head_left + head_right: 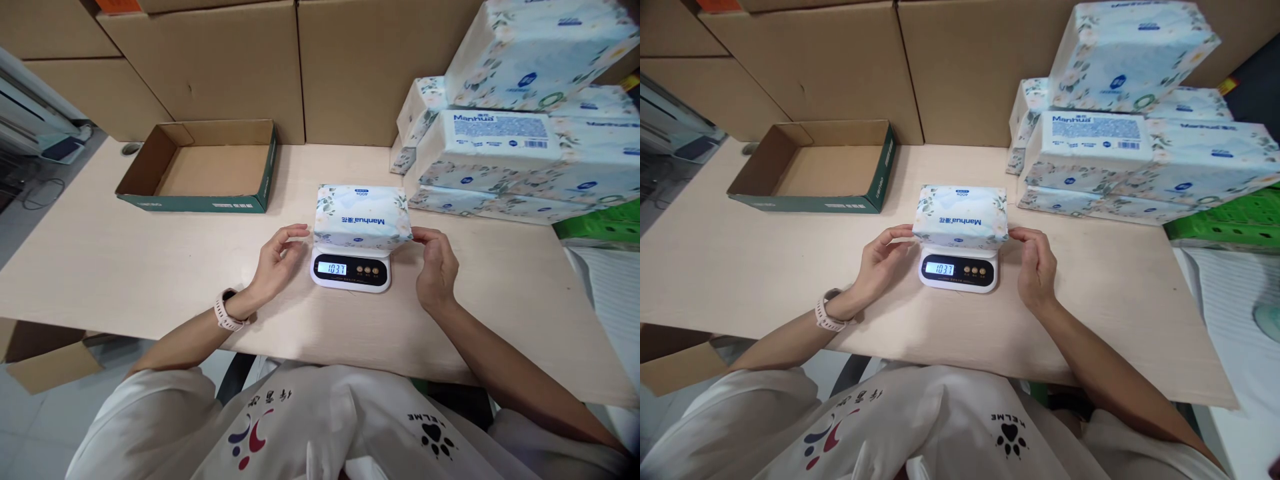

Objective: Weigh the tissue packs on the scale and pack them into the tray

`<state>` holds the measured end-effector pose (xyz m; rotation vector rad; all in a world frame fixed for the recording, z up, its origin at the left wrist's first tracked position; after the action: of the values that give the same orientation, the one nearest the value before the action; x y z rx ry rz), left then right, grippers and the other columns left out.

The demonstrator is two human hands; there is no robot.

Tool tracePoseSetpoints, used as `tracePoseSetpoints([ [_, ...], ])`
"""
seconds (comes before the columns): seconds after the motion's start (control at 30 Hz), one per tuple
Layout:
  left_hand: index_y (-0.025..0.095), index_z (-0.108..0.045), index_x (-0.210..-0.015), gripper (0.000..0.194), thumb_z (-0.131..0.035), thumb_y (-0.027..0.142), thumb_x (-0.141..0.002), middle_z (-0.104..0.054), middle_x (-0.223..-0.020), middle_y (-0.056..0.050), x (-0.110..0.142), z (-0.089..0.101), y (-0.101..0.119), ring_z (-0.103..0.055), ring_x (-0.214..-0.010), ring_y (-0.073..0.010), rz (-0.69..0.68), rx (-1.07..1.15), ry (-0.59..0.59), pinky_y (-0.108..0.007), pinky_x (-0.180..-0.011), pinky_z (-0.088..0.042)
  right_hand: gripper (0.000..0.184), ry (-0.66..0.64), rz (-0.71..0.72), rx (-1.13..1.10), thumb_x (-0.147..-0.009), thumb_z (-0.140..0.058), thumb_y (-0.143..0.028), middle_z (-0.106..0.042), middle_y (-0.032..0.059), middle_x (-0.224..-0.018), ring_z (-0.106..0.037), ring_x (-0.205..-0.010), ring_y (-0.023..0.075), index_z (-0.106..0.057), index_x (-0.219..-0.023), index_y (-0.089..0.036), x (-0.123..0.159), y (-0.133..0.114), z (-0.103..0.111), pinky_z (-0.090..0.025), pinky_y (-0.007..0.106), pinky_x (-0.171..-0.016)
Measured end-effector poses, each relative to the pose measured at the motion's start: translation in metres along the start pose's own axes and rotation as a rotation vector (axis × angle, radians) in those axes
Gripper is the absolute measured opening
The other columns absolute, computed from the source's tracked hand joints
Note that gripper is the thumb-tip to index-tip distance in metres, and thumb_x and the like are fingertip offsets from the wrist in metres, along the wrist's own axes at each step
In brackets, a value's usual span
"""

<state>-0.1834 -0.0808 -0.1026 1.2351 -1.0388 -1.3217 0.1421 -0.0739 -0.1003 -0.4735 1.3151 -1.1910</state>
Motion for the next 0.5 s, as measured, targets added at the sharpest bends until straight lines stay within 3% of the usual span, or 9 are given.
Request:
tracePoseSetpoints([
  [0.13,0.027,-0.081,-0.111,0.018,-0.072,0.030,-0.096,-0.076,-0.141,-0.009,0.001,0.000,-0.002,-0.070,-0.135,-0.0290,0.009,-0.011,-0.002,-0.053,-0.120,-0.056,0.053,-0.012,-0.021,0.021,-0.109,-0.043,-0.066,-0.080,0.0097,-0.111,-0.076,-0.111,0.0264,-0.076,-0.108,-0.024,0.000,0.001,-0.001,-0.061,0.048,-0.101],
  [0.27,0.031,-0.077,-0.133,0.034,-0.069,0.041,-0.102,-0.072,-0.151,-0.009,0.001,0.002,-0.002,-0.067,-0.142,-0.0316,0.007,-0.079,-0.058,-0.060,-0.128,-0.050,0.055,-0.016,-0.003,0.046,-0.110,-0.041,-0.066,-0.080,0.0098,-0.112,-0.075,-0.111,0.0274,-0.077,-0.109,-0.024,-0.001,0.000,0.000,-0.060,0.050,-0.102],
  [0.4,0.039,-0.061,-0.159,0.061,-0.069,0.058,-0.102,-0.048,-0.178,-0.004,-0.005,-0.002,0.003,-0.033,-0.172,-0.0371,-0.026,-0.234,-0.175,-0.058,-0.144,-0.024,0.058,-0.036,0.014,0.111,-0.111,-0.037,-0.066,-0.079,0.0108,-0.120,-0.071,-0.119,0.0298,-0.078,-0.116,-0.025,-0.001,0.000,-0.001,-0.056,0.056,-0.110],
  [0.5,0.040,-0.048,-0.170,0.077,-0.064,0.069,-0.101,-0.033,-0.186,-0.001,-0.015,-0.015,0.007,-0.011,-0.178,-0.0380,-0.033,-0.281,-0.283,-0.055,-0.146,-0.007,0.062,-0.122,-0.024,0.161,-0.110,-0.034,-0.070,-0.075,0.0112,-0.136,-0.063,-0.136,0.0329,-0.076,-0.131,-0.029,0.001,0.003,-0.011,-0.047,0.064,-0.122],
])
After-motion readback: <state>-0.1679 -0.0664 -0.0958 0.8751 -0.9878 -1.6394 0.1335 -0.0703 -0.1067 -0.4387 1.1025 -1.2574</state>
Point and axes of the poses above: each hand's wrist, its own x-axis away from the middle knuckle, its own z-axis out of the back of the hand, y = z × x, the point moved 8 cm from there along -x, towards the middle knuckle
